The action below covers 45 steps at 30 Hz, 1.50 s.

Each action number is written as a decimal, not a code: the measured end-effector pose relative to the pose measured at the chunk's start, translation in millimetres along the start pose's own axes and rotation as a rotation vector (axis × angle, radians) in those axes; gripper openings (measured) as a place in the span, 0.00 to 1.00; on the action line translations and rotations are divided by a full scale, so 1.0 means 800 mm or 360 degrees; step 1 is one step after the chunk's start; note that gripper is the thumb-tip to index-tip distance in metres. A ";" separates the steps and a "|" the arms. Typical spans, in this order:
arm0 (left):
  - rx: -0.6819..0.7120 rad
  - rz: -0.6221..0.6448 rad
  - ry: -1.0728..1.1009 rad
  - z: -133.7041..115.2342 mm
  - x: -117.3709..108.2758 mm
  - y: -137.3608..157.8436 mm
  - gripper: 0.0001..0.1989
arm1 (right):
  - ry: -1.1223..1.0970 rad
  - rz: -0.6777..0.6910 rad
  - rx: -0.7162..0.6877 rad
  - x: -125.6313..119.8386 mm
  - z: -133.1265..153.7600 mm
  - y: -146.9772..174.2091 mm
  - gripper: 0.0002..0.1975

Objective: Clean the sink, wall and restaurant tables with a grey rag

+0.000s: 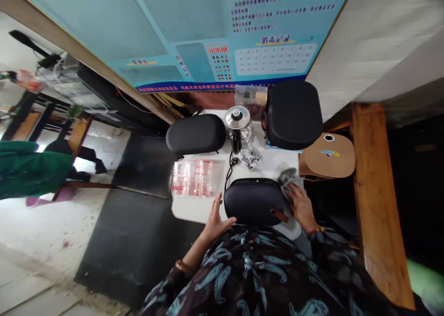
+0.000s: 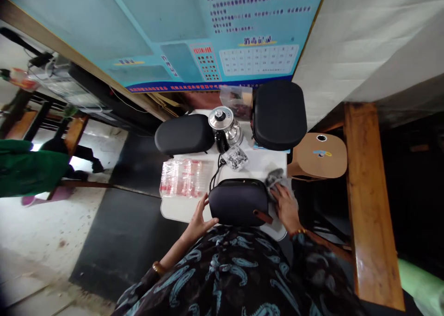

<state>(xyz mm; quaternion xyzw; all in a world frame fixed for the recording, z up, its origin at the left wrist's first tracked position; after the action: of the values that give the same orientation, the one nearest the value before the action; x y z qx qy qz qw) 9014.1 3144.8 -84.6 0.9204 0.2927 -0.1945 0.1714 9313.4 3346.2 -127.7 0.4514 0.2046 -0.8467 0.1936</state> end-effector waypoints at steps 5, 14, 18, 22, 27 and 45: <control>-0.0382 -0.0011 0.0428 0.021 0.038 -0.040 0.53 | -0.0171 -0.0182 0.0173 0.010 -0.002 0.078 0.27; -0.0574 -0.0355 0.0278 0.071 -0.043 -0.038 0.43 | -0.0379 0.0158 -0.0201 0.073 0.089 0.087 0.27; -0.0629 -0.0434 0.0282 0.074 -0.060 -0.035 0.38 | -0.0225 0.0076 -0.0222 0.045 0.068 -0.002 0.27; -0.0649 -0.0522 0.0283 0.050 -0.056 -0.031 0.35 | -0.0018 -0.0154 -0.0028 0.008 0.015 -0.123 0.28; -0.0755 -0.0538 0.0363 0.029 -0.047 -0.025 0.37 | 0.0146 -0.0196 0.0015 0.003 0.026 -0.156 0.28; -0.0738 -0.0524 0.0510 0.030 -0.022 -0.021 0.37 | 0.0138 -0.0179 0.0044 0.010 0.007 -0.035 0.30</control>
<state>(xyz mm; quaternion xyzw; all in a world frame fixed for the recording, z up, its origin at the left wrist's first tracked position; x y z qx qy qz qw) 8984.5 3138.9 -101.0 0.8160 0.4975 -0.0004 0.2942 9290.9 3365.9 -126.6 0.4781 0.2262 -0.8386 0.1306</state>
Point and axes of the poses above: each hand's wrist, its own y-axis away from the middle knuckle, its own x-axis out of the palm, z = x × y, the point moved 8 cm from there along -y, towards the middle knuckle, and after that the axes turned 14 degrees about -z, right-handed, at the moved point
